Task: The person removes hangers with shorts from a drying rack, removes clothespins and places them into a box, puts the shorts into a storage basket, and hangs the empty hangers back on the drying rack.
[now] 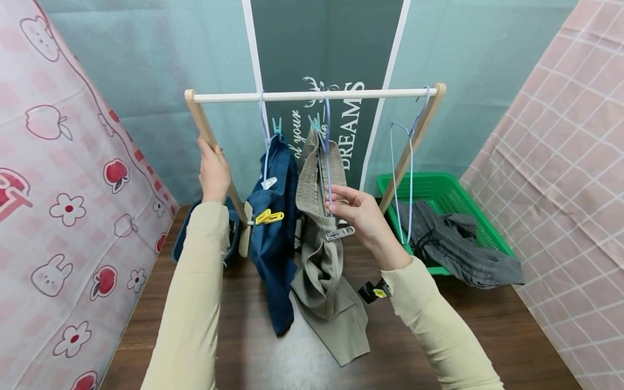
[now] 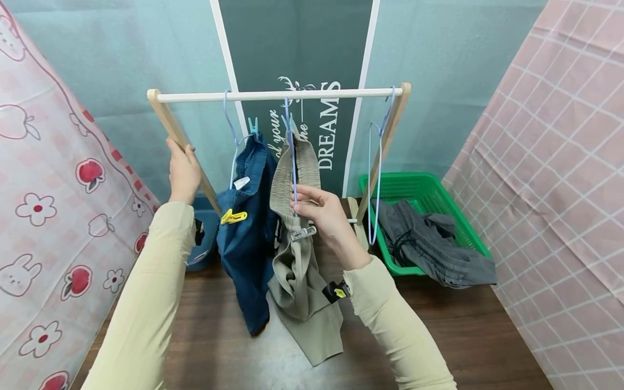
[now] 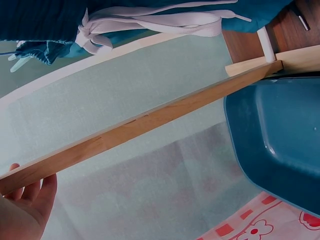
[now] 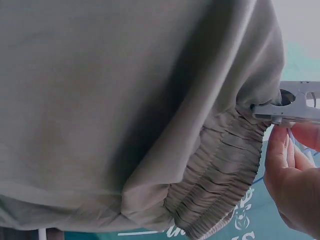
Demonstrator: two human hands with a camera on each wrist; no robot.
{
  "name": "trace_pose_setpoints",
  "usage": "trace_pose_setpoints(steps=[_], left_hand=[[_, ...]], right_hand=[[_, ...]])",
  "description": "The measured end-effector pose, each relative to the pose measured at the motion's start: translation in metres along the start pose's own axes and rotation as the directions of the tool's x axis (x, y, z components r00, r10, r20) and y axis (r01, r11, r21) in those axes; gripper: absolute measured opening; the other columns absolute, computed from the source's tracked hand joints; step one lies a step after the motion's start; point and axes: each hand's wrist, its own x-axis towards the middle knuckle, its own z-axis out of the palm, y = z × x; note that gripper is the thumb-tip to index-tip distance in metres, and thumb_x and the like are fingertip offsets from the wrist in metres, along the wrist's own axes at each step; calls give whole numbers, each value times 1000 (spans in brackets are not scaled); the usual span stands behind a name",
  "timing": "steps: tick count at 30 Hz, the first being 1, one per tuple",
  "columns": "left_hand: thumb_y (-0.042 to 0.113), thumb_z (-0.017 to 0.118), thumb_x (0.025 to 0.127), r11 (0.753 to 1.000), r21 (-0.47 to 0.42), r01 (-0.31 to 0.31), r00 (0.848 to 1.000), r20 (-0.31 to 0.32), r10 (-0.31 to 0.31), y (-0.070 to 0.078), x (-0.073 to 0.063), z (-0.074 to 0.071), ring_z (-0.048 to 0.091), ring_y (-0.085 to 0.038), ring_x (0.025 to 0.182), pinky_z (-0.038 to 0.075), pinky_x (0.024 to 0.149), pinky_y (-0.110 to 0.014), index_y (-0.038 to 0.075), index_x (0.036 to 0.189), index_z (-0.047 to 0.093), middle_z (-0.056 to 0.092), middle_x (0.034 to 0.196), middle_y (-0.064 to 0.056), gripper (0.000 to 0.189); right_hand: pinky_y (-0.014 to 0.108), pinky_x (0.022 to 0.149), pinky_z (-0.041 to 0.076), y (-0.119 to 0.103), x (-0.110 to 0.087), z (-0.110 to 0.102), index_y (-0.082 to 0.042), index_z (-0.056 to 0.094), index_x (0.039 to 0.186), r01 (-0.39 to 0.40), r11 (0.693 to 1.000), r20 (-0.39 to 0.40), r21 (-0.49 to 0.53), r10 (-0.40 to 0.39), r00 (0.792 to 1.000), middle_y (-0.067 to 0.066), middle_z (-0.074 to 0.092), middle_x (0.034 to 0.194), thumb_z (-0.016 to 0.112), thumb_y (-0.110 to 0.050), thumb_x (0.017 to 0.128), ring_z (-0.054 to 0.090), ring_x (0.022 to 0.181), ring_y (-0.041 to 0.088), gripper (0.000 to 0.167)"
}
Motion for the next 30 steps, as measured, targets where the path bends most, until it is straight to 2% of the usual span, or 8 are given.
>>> trace_pose_setpoints(steps=[10, 21, 26, 30], left_hand=[[36, 22, 105, 1000, 7, -1, 1000, 4, 1, -2, 0, 0, 54, -34, 116, 41, 94, -53, 24, 151, 7, 46, 144, -10, 49], [36, 23, 105, 1000, 3, -1, 1000, 13, 1, -2, 0, 1, 53, -34, 119, 41, 95, -53, 25, 151, 8, 45, 146, -10, 49], [35, 22, 105, 1000, -2, 2, 1000, 16, -1, -1, 0, 1, 53, -34, 118, 41, 95, -52, 24, 151, 8, 44, 146, -10, 50], [34, 23, 105, 1000, -6, 11, 1000, 20, -11, 0, 1, -1, 53, -34, 117, 42, 94, -52, 24, 151, 7, 44, 146, -10, 49]], right_hand=[[13, 78, 53, 27, -14, -19, 16, 38, 137, -1, 996, -17, -86, 0, 1000, -16, 63, 87, 54, 9, 90, 64, 83, -5, 50], [10, 72, 50, 58, -26, -34, 16, 47, 131, -29, 978, -158, -207, -5, 987, -20, 60, 81, 54, 9, 90, 60, 78, -8, 41], [10, 70, 49, 64, -32, -39, 15, 53, 126, -9, 956, -194, -293, -50, 980, -18, 59, 84, 56, 9, 90, 57, 78, -6, 37], [11, 71, 49, 62, -38, -41, 11, 59, 122, 27, 917, -200, -397, -115, 973, -8, 62, 91, 58, 4, 90, 56, 79, -5, 32]])
